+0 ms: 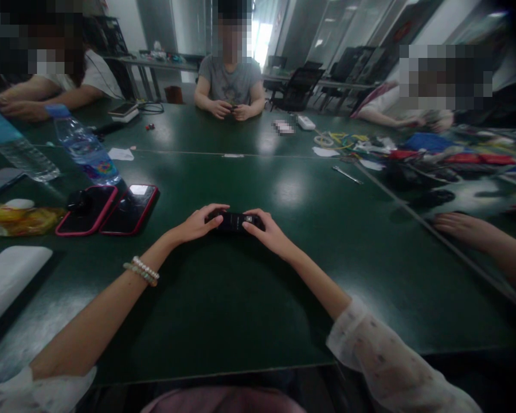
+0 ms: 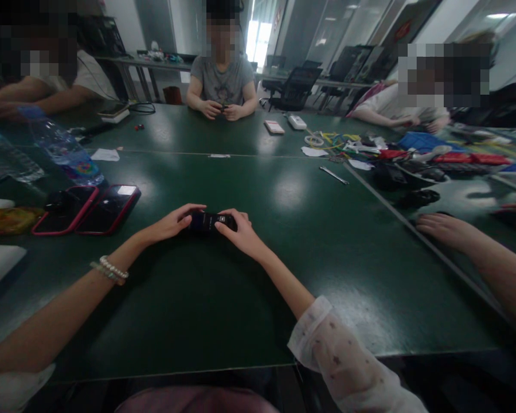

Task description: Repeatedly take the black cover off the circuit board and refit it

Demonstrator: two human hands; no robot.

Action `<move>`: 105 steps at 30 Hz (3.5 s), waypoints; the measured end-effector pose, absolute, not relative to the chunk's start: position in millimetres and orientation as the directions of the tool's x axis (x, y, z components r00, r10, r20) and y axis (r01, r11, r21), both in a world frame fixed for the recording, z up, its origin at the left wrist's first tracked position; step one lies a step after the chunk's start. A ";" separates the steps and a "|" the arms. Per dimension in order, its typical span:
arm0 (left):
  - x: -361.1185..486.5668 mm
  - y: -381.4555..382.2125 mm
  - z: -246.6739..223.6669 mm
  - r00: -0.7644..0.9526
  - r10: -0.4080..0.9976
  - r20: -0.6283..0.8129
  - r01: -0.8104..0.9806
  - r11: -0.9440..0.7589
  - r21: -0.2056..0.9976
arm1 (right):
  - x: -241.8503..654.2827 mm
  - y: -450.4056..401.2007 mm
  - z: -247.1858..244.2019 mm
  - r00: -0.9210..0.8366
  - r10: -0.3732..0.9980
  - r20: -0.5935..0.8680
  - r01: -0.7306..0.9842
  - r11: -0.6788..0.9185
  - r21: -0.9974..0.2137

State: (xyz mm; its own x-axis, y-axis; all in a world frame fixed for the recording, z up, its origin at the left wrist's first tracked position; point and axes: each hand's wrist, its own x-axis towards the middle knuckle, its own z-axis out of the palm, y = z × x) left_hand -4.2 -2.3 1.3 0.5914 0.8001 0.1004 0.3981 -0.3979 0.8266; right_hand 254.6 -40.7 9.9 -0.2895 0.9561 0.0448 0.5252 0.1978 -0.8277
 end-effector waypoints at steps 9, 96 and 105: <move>-3.4 -3.2 0.8 0.559 0.827 0.058 0.476 -0.377 0.795 | 250.8 -43.3 4.7 -0.273 0.948 0.166 0.538 0.294 -0.790; -4.6 -6.5 10.0 0.566 0.824 0.003 0.523 -0.362 0.772 | 251.2 -53.0 4.3 -0.474 0.801 0.366 0.531 0.592 -0.606; -5.9 -3.6 6.2 0.573 0.819 -0.034 0.527 -0.335 0.781 | 253.6 -44.4 2.2 -0.377 0.918 0.119 0.321 0.250 -0.914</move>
